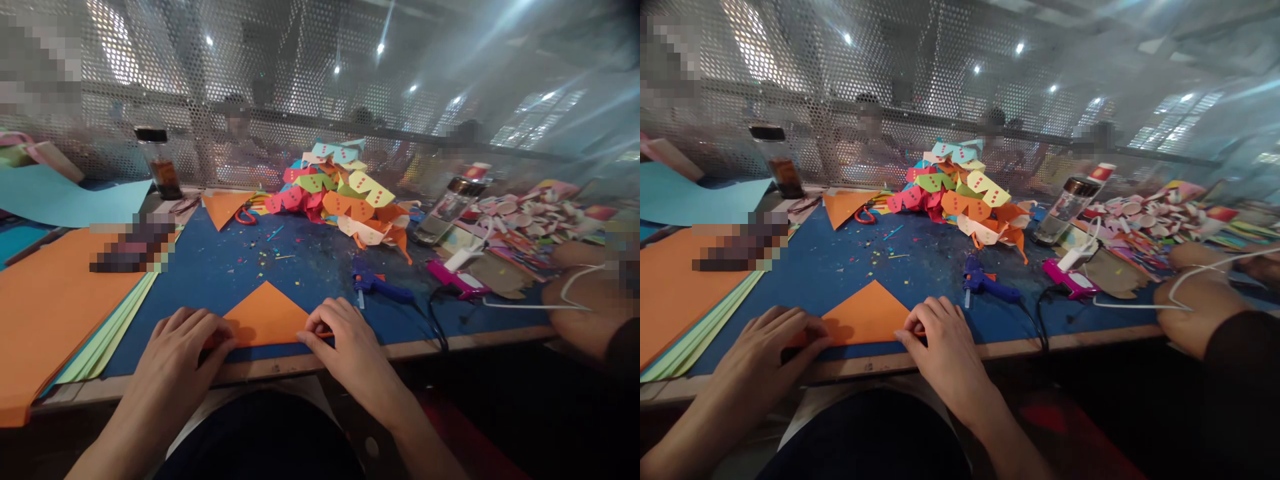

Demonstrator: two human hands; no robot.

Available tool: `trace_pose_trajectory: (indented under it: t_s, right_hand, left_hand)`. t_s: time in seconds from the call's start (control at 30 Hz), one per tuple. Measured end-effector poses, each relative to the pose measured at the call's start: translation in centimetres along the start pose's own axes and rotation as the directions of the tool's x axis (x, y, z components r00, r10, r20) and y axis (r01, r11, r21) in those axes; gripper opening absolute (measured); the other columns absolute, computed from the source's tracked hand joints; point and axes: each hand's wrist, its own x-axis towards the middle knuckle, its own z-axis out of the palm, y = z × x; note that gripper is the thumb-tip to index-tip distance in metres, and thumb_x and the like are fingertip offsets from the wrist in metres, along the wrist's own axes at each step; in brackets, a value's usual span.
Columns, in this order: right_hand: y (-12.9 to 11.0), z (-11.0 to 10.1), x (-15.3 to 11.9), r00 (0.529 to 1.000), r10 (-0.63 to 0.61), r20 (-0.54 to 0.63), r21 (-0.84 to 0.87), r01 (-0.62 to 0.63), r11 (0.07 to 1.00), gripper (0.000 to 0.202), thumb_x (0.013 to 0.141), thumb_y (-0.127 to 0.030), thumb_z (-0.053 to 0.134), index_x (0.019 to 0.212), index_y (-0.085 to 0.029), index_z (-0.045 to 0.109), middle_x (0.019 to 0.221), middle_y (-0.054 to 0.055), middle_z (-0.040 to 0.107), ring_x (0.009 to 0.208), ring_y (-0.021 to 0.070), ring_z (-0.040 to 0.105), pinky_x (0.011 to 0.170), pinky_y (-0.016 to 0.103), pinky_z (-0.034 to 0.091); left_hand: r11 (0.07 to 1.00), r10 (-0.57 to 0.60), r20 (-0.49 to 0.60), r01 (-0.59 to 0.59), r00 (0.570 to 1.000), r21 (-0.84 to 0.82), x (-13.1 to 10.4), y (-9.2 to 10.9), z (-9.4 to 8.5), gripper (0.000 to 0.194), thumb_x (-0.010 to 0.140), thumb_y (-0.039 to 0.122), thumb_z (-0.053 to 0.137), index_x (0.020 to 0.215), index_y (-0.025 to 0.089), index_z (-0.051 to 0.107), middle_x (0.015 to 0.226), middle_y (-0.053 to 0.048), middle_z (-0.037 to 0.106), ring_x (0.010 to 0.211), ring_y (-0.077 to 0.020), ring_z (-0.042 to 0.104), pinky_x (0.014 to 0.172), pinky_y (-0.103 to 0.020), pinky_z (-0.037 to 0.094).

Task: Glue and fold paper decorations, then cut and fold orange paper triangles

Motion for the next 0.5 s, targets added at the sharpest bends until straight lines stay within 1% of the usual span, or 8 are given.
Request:
trace_pose_trajectory:
  t_s: [0.13, 0.3, 0.43, 0.5]
  right_hand:
    - [0.03, -0.06, 0.11, 1.000, 0.007, 0.010, 0.005, -0.007, 1.000, 0.023, 0.082, -0.014, 0.079, 0.077, -0.022, 0.058, 0.081, -0.002, 0.061, 0.082, 0.0184, 0.057, 0.074, 0.033, 0.045]
    - [0.32, 0.01, 0.16, 1.000, -0.019, 0.002, 0.006, 0.019, 1.000, 0.022, 0.084, -0.014, 0.077, 0.076, -0.023, 0.058, 0.079, -0.003, 0.061, 0.080, 0.0170, 0.058, 0.072, 0.031, 0.045]
    - [0.50, -0.02, 0.07, 0.999, -0.033, 0.003, 0.010, 0.033, 0.999, 0.021, 0.086, -0.013, 0.074, 0.078, -0.023, 0.057, 0.081, -0.002, 0.062, 0.081, 0.0172, 0.058, 0.071, 0.031, 0.046]
    - [0.53, 0.00, 0.00, 0.999, -0.034, 0.003, 0.024, 0.034, 0.999, 0.020, 0.086, -0.013, 0.072, 0.079, -0.023, 0.056, 0.082, -0.001, 0.061, 0.081, 0.0177, 0.058, 0.071, 0.032, 0.046]
  left_hand:
    - [1.000, -0.025, 0.014, 0.025, 1.000, -0.004, 0.15, -0.02, 0.05, 0.016, 0.091, 0.043, 0.063, 0.087, 0.029, 0.068, 0.087, 0.000, 0.071, 0.088, -0.0247, 0.062, 0.075, -0.037, 0.045]
    - [0.999, -0.034, 0.021, 0.034, 0.999, -0.012, 0.23, -0.42, -0.03, 0.022, 0.092, 0.048, 0.060, 0.088, 0.029, 0.069, 0.086, -0.001, 0.071, 0.087, -0.0248, 0.060, 0.074, -0.037, 0.045]
    - [0.999, -0.038, 0.024, 0.039, 0.999, -0.037, 0.03, -0.59, -0.14, 0.021, 0.094, 0.046, 0.057, 0.088, 0.028, 0.068, 0.087, -0.001, 0.070, 0.088, -0.0248, 0.059, 0.075, -0.037, 0.045]
    - [0.998, -0.048, 0.009, 0.048, 0.999, -0.049, -0.09, -0.49, -0.15, 0.020, 0.095, 0.044, 0.056, 0.088, 0.028, 0.067, 0.089, -0.002, 0.070, 0.090, -0.0251, 0.059, 0.077, -0.038, 0.045]
